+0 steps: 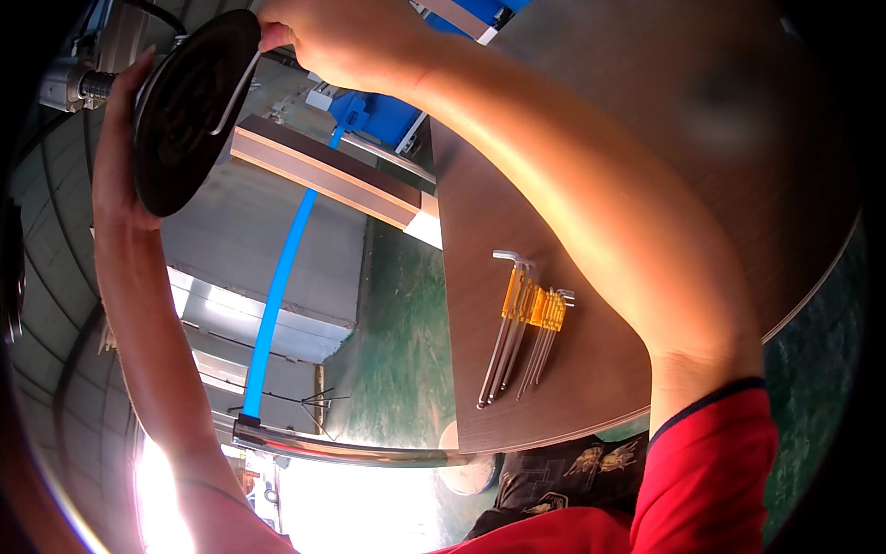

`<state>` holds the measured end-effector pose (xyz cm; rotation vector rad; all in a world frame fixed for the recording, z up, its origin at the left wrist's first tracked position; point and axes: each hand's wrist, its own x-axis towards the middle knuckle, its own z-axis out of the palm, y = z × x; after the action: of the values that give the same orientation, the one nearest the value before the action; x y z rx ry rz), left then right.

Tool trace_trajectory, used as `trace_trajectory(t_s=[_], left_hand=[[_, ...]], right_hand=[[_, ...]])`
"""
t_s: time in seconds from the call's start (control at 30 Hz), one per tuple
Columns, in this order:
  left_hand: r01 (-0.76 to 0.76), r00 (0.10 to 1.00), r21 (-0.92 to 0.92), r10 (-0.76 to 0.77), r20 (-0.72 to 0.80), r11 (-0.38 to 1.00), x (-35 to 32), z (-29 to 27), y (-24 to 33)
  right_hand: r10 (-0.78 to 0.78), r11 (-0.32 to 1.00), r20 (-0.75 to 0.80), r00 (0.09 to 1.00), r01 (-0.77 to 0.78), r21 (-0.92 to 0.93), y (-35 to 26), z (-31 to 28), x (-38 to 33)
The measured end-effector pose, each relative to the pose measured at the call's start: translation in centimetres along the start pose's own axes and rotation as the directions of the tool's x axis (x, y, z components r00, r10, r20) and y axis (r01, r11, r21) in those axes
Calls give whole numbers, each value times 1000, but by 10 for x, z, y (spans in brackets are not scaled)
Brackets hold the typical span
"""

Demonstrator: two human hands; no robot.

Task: The person walks to a workbench, picks up a set of Allen keys, and uses one to tighten screws on a metal component attached to a machine. The person then places the component on the table and picks up a small plastic bag.

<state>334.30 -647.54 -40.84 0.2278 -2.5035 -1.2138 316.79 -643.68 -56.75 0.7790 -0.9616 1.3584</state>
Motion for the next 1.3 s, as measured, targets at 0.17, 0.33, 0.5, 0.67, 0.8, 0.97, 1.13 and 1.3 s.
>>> trace_trajectory(t_s=[0.17,0.33,0.5,0.67,0.8,0.97,1.13,1.3], left_hand=[[-15,998,-11,14,-68,1000,-1,6,-2],[-24,995,11,25,-94,1000,-3,7,-1],[-26,997,-3,26,-73,1000,-3,8,1],[-15,998,9,15,-60,1000,-3,2,1],[65,997,-64,-62,52,996,-4,-2,1],[90,992,-162,-73,104,983,2,-14,-4],[94,995,-213,-87,42,973,3,-19,-10],[83,994,-193,-69,82,978,6,-29,-11]], right_hand=[[-30,1000,-65,997,30,1,-11,-14,-4],[33,999,-38,999,-33,19,-26,-29,-2],[10,990,-15,1000,-8,143,-12,-28,1],[-5,999,-175,985,-1,-33,-15,-19,5],[-156,983,-145,977,139,-120,1,-19,7],[-120,992,-132,984,122,8,-3,2,2],[-37,989,-160,986,59,135,-6,23,-9],[-8,973,-132,991,38,228,-11,24,-8]])
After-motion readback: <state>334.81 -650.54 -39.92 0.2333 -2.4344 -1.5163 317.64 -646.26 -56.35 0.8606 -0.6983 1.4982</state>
